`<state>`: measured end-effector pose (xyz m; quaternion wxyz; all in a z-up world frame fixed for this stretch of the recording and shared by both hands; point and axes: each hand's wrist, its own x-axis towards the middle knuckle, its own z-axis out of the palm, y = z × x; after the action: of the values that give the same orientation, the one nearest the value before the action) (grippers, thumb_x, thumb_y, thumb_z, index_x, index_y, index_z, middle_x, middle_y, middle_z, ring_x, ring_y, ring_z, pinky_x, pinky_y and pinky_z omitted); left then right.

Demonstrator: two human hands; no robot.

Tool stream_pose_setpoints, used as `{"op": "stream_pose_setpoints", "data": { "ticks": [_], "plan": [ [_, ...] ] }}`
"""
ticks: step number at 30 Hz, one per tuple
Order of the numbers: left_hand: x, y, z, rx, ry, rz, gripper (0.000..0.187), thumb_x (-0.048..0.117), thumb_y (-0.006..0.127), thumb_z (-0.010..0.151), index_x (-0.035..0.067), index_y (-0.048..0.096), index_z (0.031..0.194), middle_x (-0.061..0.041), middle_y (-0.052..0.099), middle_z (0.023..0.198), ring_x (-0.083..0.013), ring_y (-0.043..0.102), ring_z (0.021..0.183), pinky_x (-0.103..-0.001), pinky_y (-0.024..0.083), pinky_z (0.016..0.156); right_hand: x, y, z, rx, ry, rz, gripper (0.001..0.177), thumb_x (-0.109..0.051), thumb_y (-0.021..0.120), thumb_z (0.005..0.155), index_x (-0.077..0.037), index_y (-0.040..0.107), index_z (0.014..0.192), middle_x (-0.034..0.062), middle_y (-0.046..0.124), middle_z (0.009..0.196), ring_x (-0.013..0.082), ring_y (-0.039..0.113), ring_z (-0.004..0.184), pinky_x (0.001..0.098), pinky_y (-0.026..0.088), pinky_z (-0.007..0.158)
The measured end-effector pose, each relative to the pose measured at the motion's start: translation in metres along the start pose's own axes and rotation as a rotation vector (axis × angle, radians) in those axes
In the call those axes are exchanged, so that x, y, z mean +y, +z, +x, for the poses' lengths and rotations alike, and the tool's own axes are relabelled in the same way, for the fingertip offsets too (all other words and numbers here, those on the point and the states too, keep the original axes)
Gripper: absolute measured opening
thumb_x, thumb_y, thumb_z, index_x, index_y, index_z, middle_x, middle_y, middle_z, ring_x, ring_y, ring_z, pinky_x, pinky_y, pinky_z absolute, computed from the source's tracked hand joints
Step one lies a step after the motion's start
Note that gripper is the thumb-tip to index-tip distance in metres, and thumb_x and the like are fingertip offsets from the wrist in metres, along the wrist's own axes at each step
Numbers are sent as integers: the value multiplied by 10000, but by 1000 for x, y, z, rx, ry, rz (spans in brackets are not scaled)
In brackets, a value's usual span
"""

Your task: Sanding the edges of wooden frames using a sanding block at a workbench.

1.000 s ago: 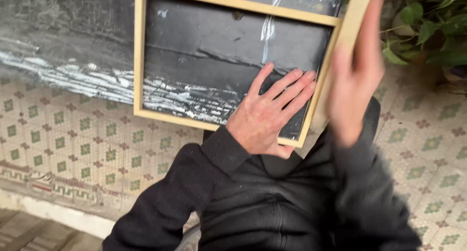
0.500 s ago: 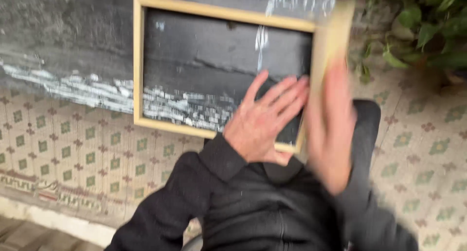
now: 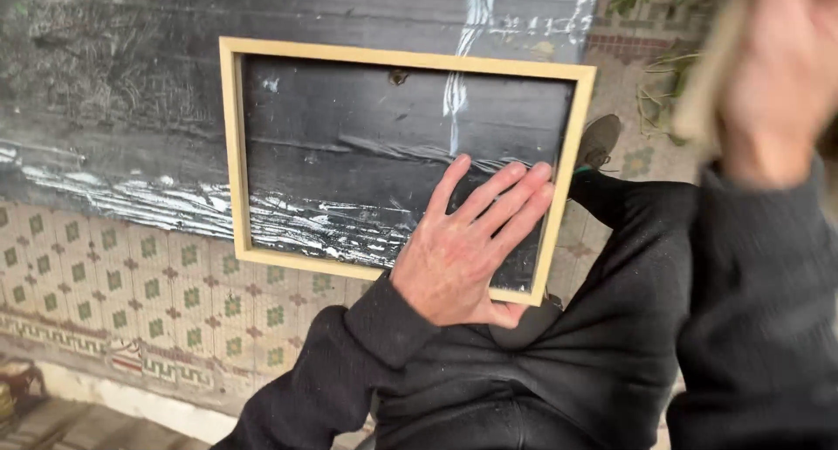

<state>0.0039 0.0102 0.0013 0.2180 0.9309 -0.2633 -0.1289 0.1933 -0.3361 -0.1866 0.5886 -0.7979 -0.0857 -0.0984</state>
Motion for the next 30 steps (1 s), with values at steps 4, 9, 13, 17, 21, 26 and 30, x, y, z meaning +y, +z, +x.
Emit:
{"op": "stream_pose_setpoints", "data": {
  "ticks": [4, 9, 13, 17, 21, 26, 30],
  "plan": [
    [-7, 3, -1, 18, 37, -35, 1283, 635, 854, 605, 53, 301, 1606, -84, 279, 1681, -257, 289, 1563, -619, 165, 1304, -121, 15, -107, 34, 218, 150, 378, -151, 591, 1179, 39, 394, 1439, 87, 489, 1366, 154, 504, 1188, 284, 420, 1042],
    [-7, -1, -1, -27, 14, -121, 1301, 654, 870, 633, 55, 284, 1629, -87, 253, 1709, -267, 274, 1597, -643, 147, 1324, -149, 28, -207, 78, 430, 177, 601, -170, 597, 1154, 58, 321, 1637, 159, 504, 1609, 199, 565, 1390, 311, 467, 1211],
    [1, -17, -1, -67, 33, -60, 1250, 573, 870, 607, 38, 332, 1601, -101, 295, 1691, -286, 305, 1575, -643, 164, 1297, -156, 21, -250, 140, 557, 226, 633, -119, 561, 1109, 61, 312, 1662, 172, 438, 1680, 224, 505, 1485, 349, 392, 1266],
    [-8, -3, -2, 14, 78, 8, 1145, 540, 892, 674, 46, 394, 1579, -116, 359, 1667, -297, 349, 1550, -630, 183, 1268, -97, 32, -288, 170, 693, 342, 675, -26, 525, 968, 62, 333, 1609, 196, 447, 1616, 267, 441, 1483, 389, 325, 1217],
    [2, -14, -1, -76, 37, -64, 1184, 462, 911, 608, 11, 387, 1570, -144, 370, 1661, -312, 349, 1535, -617, 183, 1243, -148, 70, -317, 120, 706, 568, 730, 12, 563, 885, 100, 324, 1569, 243, 420, 1609, 323, 380, 1512, 443, 256, 1236],
    [1, -19, 11, -141, 31, -65, 1204, 433, 911, 561, -14, 374, 1542, -159, 376, 1630, -331, 335, 1515, -631, 163, 1225, -211, 109, -203, 71, 536, 609, 679, 21, 530, 936, 109, 302, 1569, 242, 326, 1677, 329, 317, 1563, 455, 245, 1260],
    [2, -20, 10, -128, 51, -48, 1214, 444, 915, 562, -16, 372, 1546, -175, 378, 1625, -344, 340, 1509, -637, 166, 1226, -210, 116, -64, 12, 346, 535, 629, -14, 499, 1038, 48, 276, 1623, 186, 316, 1723, 242, 375, 1556, 388, 328, 1276]
  ]
}}
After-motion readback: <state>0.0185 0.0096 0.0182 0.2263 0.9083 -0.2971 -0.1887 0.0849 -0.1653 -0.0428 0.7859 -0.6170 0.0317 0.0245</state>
